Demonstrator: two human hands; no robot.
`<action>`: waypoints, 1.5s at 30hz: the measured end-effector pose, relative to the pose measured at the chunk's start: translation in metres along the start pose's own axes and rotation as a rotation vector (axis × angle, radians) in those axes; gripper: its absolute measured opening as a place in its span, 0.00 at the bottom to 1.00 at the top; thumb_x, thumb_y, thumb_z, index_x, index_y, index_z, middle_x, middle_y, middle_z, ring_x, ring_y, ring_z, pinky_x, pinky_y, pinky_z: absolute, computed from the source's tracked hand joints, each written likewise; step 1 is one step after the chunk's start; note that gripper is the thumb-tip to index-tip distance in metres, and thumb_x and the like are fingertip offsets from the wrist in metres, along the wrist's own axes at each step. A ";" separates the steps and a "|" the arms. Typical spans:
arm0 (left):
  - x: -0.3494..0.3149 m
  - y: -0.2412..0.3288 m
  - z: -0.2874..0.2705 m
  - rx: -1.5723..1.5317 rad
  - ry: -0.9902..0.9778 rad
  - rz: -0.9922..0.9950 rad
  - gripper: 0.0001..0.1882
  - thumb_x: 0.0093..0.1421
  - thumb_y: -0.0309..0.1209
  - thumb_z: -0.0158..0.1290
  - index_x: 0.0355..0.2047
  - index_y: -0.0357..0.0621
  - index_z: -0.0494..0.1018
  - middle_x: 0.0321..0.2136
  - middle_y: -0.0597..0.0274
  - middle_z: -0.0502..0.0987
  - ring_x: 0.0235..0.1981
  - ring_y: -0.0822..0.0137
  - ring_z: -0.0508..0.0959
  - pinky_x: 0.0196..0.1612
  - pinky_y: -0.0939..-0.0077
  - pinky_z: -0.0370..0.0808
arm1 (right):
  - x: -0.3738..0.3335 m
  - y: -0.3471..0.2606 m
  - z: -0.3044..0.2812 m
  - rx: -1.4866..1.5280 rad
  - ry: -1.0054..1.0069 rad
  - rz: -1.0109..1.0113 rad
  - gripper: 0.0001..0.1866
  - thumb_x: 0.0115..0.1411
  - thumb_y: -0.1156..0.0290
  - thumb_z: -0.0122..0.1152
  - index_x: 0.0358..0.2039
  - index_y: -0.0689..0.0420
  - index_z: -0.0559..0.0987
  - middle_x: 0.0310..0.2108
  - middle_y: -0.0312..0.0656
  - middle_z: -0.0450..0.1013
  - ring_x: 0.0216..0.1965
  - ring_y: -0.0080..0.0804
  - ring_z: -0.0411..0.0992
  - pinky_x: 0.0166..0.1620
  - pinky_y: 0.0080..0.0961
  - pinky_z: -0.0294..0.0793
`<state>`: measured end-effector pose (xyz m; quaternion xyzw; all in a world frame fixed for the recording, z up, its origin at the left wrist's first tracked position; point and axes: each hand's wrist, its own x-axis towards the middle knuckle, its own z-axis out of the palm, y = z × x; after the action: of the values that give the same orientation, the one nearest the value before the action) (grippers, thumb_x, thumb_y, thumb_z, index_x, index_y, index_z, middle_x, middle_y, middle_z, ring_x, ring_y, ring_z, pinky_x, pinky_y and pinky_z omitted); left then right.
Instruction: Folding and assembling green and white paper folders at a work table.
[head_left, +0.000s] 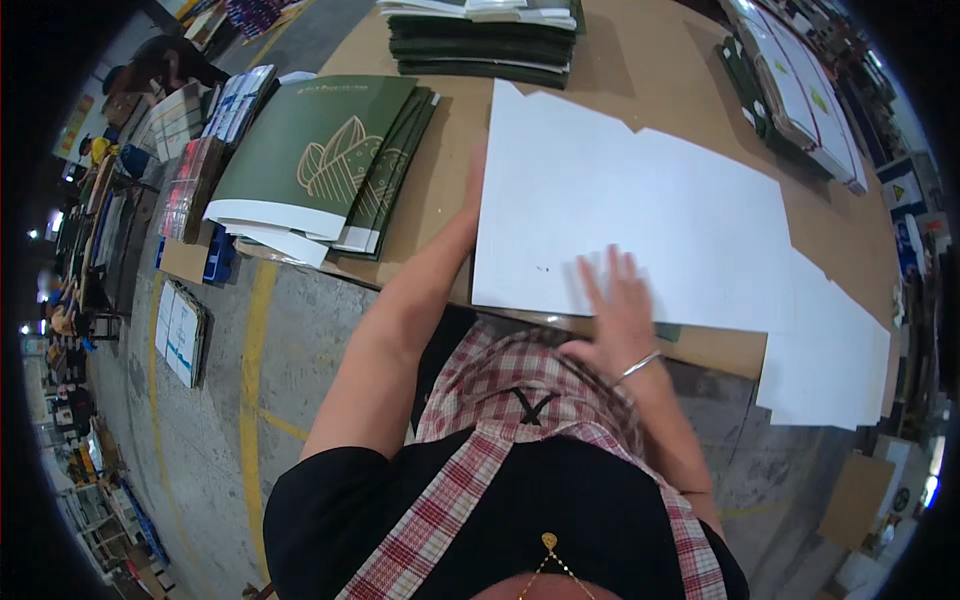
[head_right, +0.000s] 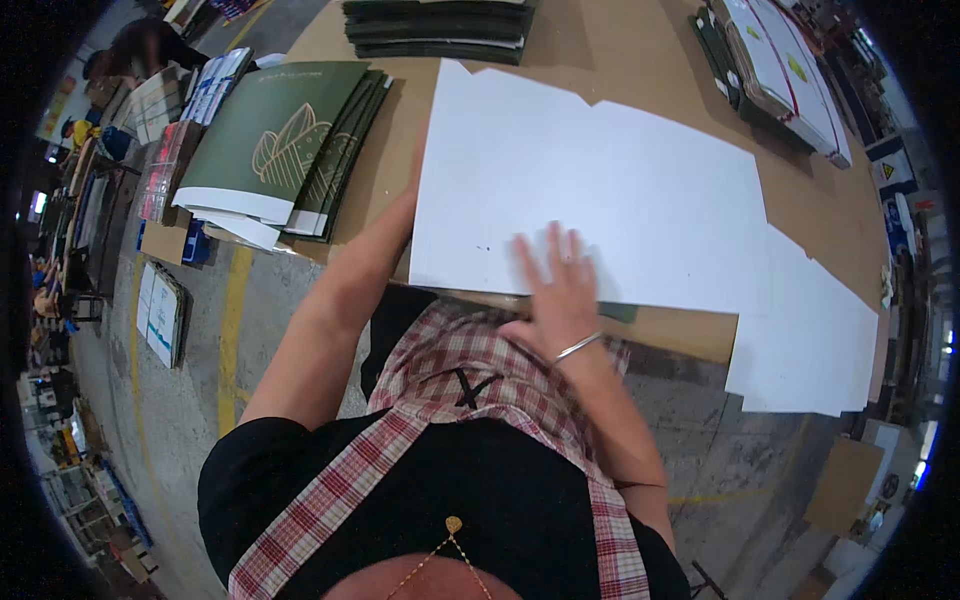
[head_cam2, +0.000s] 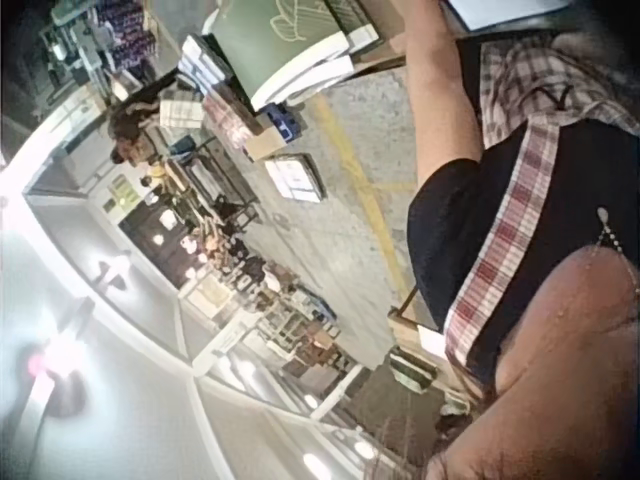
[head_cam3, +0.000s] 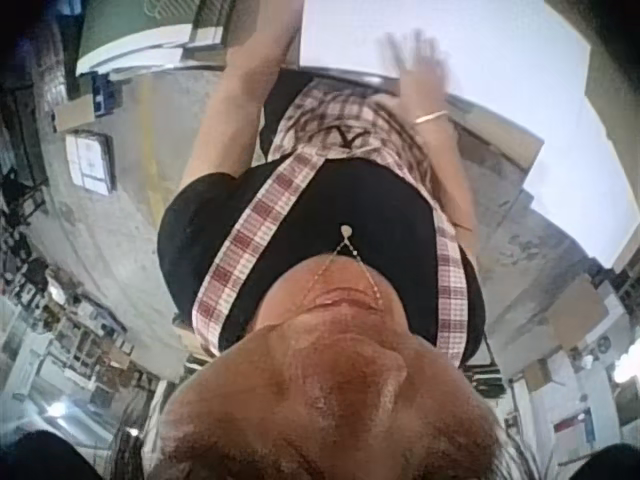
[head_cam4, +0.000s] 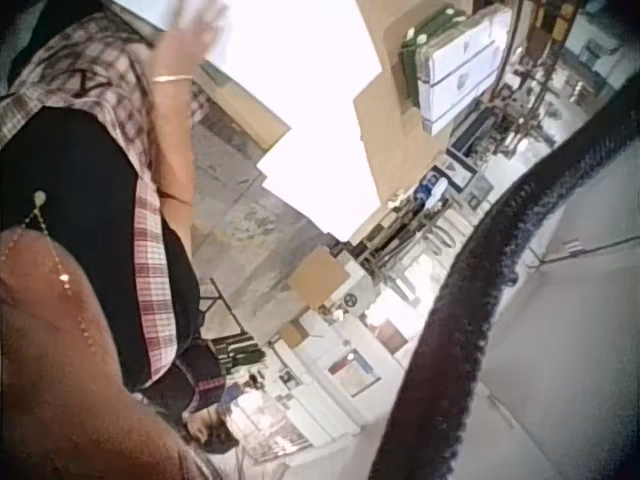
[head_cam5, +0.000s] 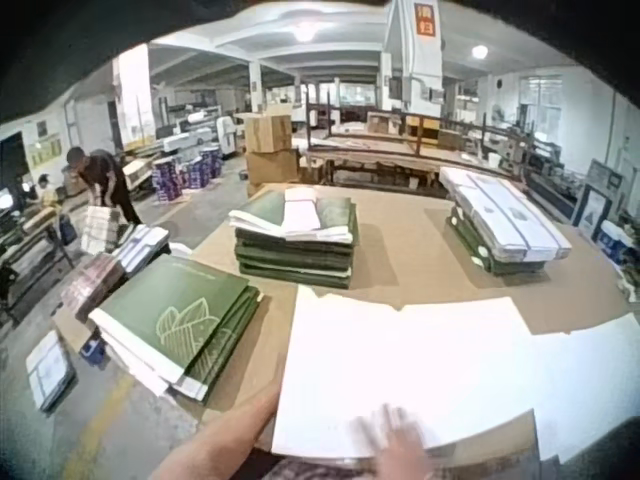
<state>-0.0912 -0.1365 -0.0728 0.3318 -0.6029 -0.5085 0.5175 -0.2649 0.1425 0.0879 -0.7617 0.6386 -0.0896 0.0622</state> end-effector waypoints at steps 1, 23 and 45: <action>0.003 0.015 0.002 0.271 0.101 0.018 0.21 0.65 0.35 0.50 0.55 0.38 0.70 0.56 0.49 0.72 0.55 0.55 0.73 0.57 0.65 0.70 | -0.015 0.028 0.006 -0.039 -0.042 0.081 0.60 0.42 0.54 0.79 0.73 0.43 0.53 0.71 0.58 0.50 0.70 0.59 0.52 0.66 0.56 0.55; -0.129 0.168 0.016 1.074 -0.730 0.429 0.09 0.59 0.39 0.59 0.33 0.49 0.76 0.30 0.64 0.79 0.31 0.60 0.79 0.31 0.66 0.73 | -0.087 0.073 0.023 0.086 0.448 0.104 0.12 0.56 0.72 0.66 0.42 0.53 0.84 0.35 0.38 0.78 0.37 0.38 0.74 0.42 0.33 0.70; -0.091 0.151 0.008 1.225 -0.389 0.695 0.11 0.61 0.41 0.57 0.30 0.52 0.70 0.22 0.67 0.70 0.27 0.65 0.74 0.35 0.67 0.65 | -0.019 0.078 0.036 0.483 0.445 0.235 0.05 0.55 0.72 0.68 0.34 0.53 0.83 0.23 0.40 0.74 0.25 0.39 0.71 0.32 0.32 0.70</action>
<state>-0.0580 -0.0107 0.0460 0.2551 -0.9307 0.0639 0.2542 -0.3352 0.1467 0.0357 -0.6079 0.6804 -0.3943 0.1099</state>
